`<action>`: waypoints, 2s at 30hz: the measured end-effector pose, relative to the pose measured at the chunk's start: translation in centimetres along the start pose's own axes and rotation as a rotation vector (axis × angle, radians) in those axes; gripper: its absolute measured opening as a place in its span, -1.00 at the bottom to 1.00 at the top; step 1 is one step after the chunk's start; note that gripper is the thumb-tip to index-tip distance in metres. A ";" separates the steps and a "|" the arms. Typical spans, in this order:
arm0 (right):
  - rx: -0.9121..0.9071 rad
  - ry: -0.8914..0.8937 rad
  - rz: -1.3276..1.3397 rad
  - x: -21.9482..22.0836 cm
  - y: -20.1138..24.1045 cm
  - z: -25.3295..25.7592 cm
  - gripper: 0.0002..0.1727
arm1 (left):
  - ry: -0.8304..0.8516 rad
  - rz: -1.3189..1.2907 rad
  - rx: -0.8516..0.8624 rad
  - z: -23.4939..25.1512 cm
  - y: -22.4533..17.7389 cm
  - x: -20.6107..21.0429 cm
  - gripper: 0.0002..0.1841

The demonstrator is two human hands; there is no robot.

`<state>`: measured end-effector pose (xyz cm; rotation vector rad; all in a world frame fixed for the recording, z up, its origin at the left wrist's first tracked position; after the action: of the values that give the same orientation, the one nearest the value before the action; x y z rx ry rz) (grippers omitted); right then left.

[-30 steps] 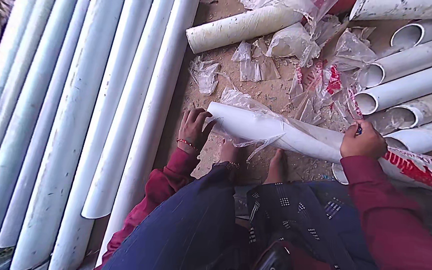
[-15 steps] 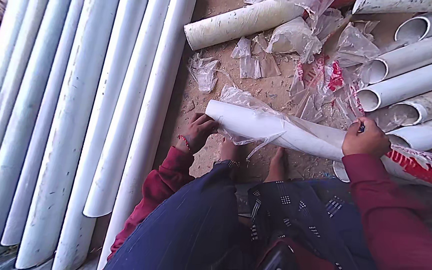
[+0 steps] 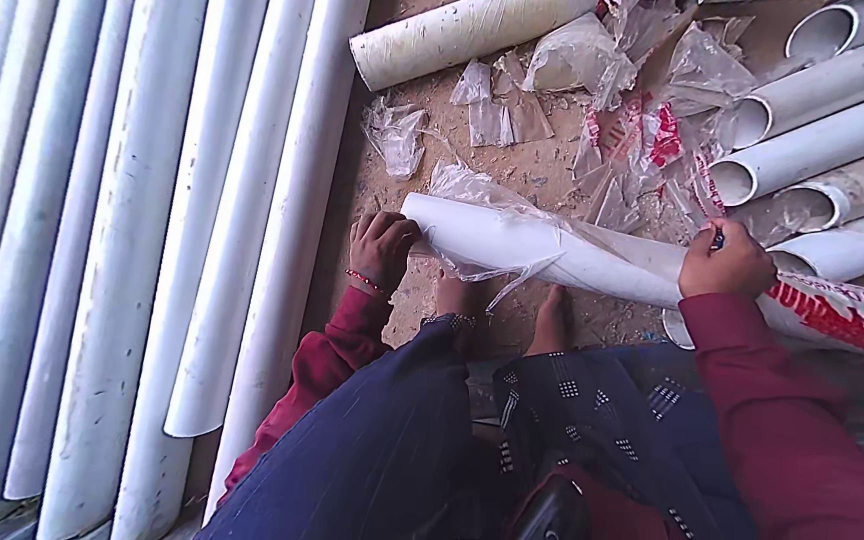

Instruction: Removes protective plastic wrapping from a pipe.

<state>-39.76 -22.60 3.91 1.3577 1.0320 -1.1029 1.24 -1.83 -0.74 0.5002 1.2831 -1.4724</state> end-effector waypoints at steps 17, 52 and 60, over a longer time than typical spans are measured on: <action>-0.024 -0.001 -0.024 0.0 0.2 -0.1 -0.55 | 0.074 0.072 -0.013 0.9 -2.8 -1.8 -0.82; 0.015 0.039 -0.018 0.1 -0.1 0.2 -0.54 | 0.455 -0.951 -1.117 -8.8 -0.6 2.7 -0.68; 0.002 0.022 -0.019 0.2 -0.1 0.1 -0.53 | 0.553 -1.396 -1.122 -9.3 -0.5 4.4 -0.28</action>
<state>-39.80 -22.64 3.70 1.3670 1.0623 -1.1049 -3.59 4.49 -7.28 -1.0264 2.8832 -1.2484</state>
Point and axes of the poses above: each hand's wrist, its own z-axis towards the middle knuckle, its own x-axis out of the palm, y = z × x, the point moved 7 cm from there along z, towards the middle knuckle, and after that the axes turned 4 degrees about -z, right-handed, at the moved point
